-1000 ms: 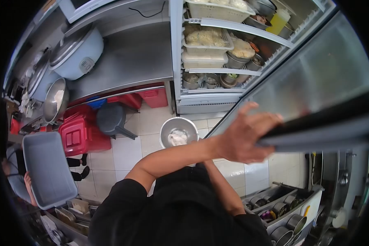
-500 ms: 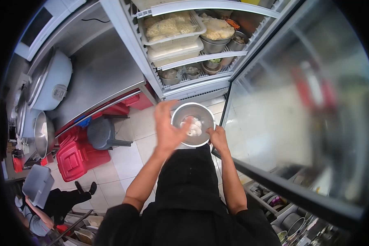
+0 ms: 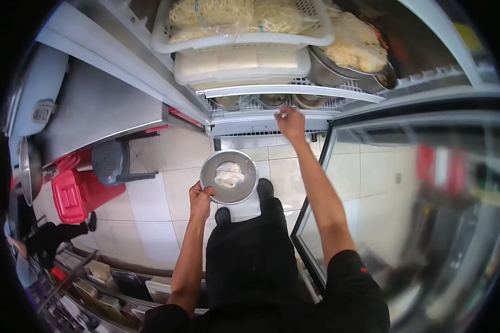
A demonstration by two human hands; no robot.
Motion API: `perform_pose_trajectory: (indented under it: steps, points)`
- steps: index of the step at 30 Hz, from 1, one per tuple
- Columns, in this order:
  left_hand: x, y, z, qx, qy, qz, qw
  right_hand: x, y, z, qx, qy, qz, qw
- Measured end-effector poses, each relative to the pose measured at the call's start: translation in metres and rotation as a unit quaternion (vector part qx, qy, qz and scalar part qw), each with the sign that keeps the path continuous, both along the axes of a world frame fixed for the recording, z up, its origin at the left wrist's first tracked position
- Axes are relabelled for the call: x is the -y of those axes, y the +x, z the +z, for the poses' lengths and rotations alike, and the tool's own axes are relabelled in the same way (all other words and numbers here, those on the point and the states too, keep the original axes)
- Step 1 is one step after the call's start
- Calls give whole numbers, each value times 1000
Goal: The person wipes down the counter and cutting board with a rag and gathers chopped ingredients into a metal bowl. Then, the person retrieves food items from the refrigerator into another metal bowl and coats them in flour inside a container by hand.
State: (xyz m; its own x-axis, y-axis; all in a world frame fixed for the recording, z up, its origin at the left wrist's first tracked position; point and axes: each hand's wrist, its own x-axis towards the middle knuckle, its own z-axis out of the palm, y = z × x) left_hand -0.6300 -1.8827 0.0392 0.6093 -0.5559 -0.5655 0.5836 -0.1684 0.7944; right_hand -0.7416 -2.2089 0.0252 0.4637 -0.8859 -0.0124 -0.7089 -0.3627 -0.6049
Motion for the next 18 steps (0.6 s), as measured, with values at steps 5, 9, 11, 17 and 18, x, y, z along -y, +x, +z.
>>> perform_pose_trajectory:
  steps: [5, 9, 11, 17, 18]
  points:
    - [18, -19, -40, -26, 6, 25, 999, 94, 55, -64, -232, -151, 189, 942]
    - [22, -35, -66, -29, 10, 32, 999, 88, 86, -31, -335, -73, 227, 911]
    - [21, -40, -70, -33, 24, 23, 999, 96, 87, -63, -321, -169, 252, 897]
    - [23, -61, -90, -35, 36, 66, 996, 108, 98, -104, -240, -191, 198, 931]
    - [23, -63, -94, -39, 39, 67, 996, 118, 100, -124, -263, -225, 207, 915]
